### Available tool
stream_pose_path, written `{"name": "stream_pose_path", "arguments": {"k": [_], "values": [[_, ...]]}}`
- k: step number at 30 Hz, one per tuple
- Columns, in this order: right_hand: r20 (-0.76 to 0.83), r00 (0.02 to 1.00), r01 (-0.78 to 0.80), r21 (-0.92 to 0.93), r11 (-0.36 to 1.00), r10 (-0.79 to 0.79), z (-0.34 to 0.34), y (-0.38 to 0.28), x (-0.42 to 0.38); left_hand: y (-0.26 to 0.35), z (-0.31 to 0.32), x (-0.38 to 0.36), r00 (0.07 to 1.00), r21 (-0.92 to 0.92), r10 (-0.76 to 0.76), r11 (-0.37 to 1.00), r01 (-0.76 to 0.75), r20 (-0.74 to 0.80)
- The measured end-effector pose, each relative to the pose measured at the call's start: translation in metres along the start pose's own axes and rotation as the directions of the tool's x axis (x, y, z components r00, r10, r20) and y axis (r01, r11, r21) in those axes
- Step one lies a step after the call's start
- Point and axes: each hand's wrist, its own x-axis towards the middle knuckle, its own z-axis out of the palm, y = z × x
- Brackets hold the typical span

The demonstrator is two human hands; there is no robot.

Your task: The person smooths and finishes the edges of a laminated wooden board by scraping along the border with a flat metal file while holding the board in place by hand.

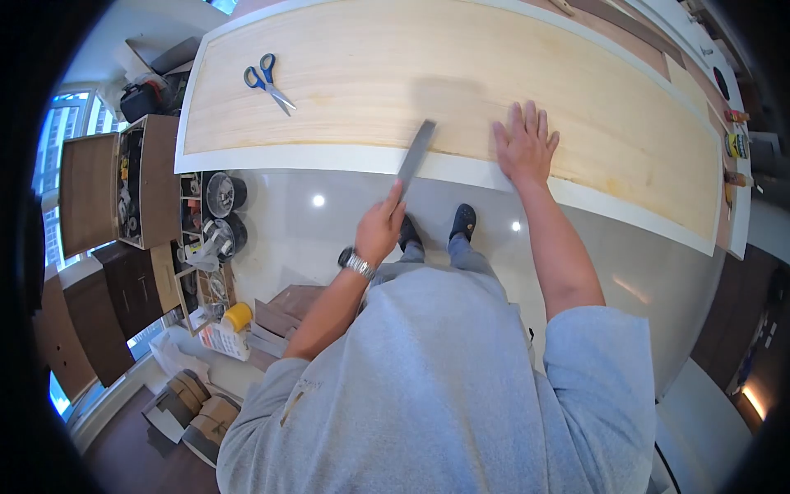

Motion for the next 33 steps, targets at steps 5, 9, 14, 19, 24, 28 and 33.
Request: {"name": "stream_pose_path", "arguments": {"k": [5, 9, 14, 19, 24, 28, 33], "values": [[-0.02, 1.0, 0.003, -0.02, 1.0, -0.004, 0.002, 0.0, -0.004, -0.026, -0.027, -0.06, 0.997, -0.038, -0.072, 0.997, 0.072, 0.0], [-0.034, 0.999, 0.005, -0.018, 1.0, -0.005, 0.003, -0.002, -0.001, -0.005, -0.002, 0.002, 0.997, -0.008, -0.054, 0.998, 0.055, 0.048], [-0.008, 1.0, 0.008, -0.016, 1.0, -0.008, 0.0, 0.0, 0.003, 0.005, -0.003, 0.019, 1.0, 0.017, -0.012, 1.0, 0.011, 0.013], [-0.039, 0.999, 0.019, -0.057, 0.998, -0.021, 0.003, 0.0, -0.001, -0.024, -0.035, -0.054, 0.988, -0.046, -0.153, 0.987, 0.153, 0.005], [-0.052, 0.998, 0.021, -0.014, 1.0, -0.022, 0.006, 0.001, -0.002, -0.001, 0.0, 0.017, 0.998, -0.01, -0.054, 0.998, 0.054, 0.013], [-0.015, 1.0, 0.015, -0.021, 1.0, -0.015, 0.001, 0.001, 0.0, 0.003, -0.008, 0.022, 0.996, -0.013, -0.06, 0.998, 0.06, 0.059], [-0.054, 0.998, 0.022, -0.045, 0.999, -0.025, 0.01, 0.002, -0.003, -0.027, -0.029, -0.049, 0.995, -0.067, -0.098, 0.993, 0.096, -0.026]]}}
